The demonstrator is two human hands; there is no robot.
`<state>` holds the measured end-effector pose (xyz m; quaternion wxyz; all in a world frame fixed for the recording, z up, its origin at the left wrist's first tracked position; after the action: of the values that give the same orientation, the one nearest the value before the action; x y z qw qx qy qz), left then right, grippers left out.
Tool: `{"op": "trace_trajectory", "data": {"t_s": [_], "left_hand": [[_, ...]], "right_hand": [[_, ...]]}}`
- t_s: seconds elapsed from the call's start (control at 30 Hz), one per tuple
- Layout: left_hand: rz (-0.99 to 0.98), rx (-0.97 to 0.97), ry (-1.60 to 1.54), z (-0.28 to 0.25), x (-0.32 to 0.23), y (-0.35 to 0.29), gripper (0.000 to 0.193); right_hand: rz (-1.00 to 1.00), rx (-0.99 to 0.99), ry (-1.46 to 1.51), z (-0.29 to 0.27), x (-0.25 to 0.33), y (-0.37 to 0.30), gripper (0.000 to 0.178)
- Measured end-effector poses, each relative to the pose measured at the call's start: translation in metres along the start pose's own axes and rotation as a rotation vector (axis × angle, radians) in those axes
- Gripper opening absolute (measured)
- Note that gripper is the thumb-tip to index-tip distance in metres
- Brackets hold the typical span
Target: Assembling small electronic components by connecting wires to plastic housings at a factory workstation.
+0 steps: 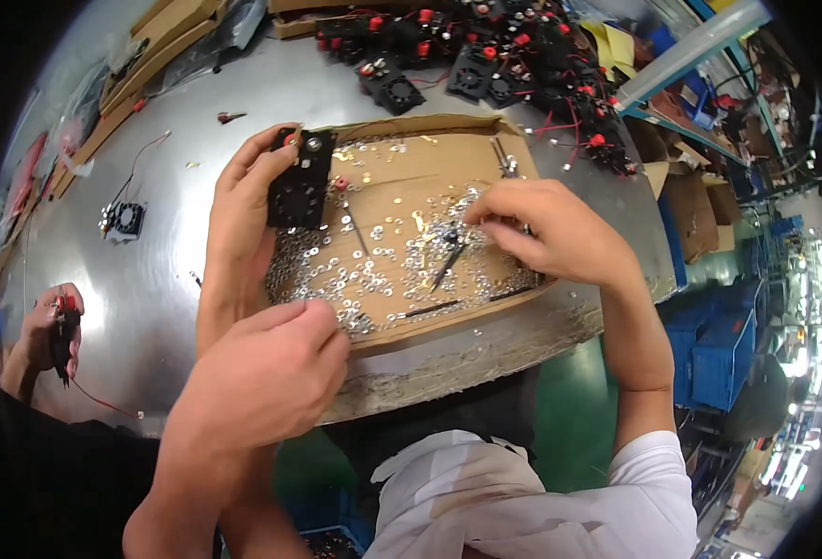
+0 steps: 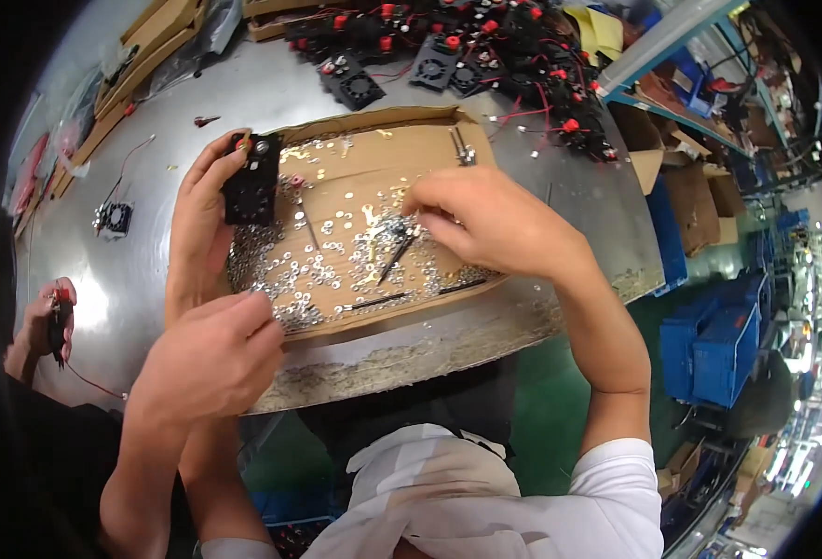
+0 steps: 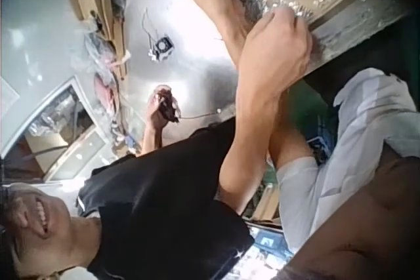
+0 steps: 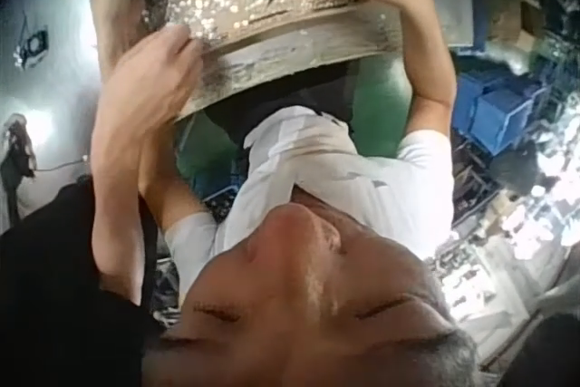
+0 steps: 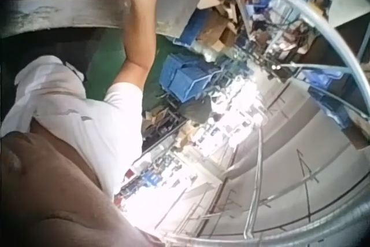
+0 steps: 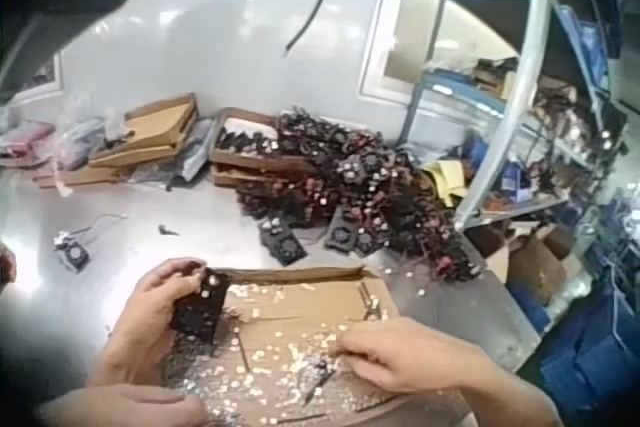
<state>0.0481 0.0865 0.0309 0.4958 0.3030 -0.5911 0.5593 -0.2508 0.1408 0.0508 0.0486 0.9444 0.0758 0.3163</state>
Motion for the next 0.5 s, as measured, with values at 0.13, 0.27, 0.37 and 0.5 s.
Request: {"op": "trace_trajectory", "data": {"t_s": [0.13, 0.27, 0.37, 0.5], "left_hand": [[-0.270, -0.119, -0.765, 0.009, 0.007, 0.036, 0.009], [-0.276, -0.230, -1.346, 0.018, 0.007, 0.059, 0.009], [-0.286, -0.264, -1.517, 0.021, 0.006, 0.066, 0.010], [-0.208, -0.190, -1.604, 0.024, 0.008, 0.070, 0.012]], "right_hand": [[0.012, 0.054, -0.116, -0.003, -0.023, -0.026, 0.013], [-0.004, 0.004, -0.186, -0.010, -0.029, -0.041, 0.014], [0.064, -0.064, -0.128, -0.021, -0.031, -0.042, 0.016], [0.094, -0.123, -0.117, -0.025, -0.037, -0.040, 0.017]]}}
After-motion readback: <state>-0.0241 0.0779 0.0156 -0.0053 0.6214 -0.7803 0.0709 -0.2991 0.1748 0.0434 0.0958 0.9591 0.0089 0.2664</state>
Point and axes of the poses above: each hand's wrist, its own y-axis towards the middle knuckle, its own z-axis out of the palm, x = y × z, the point moved 2 cm from there along y, towards the middle knuckle, and after that the axes turned 8 degrees about -x, right-handed, at the moved point
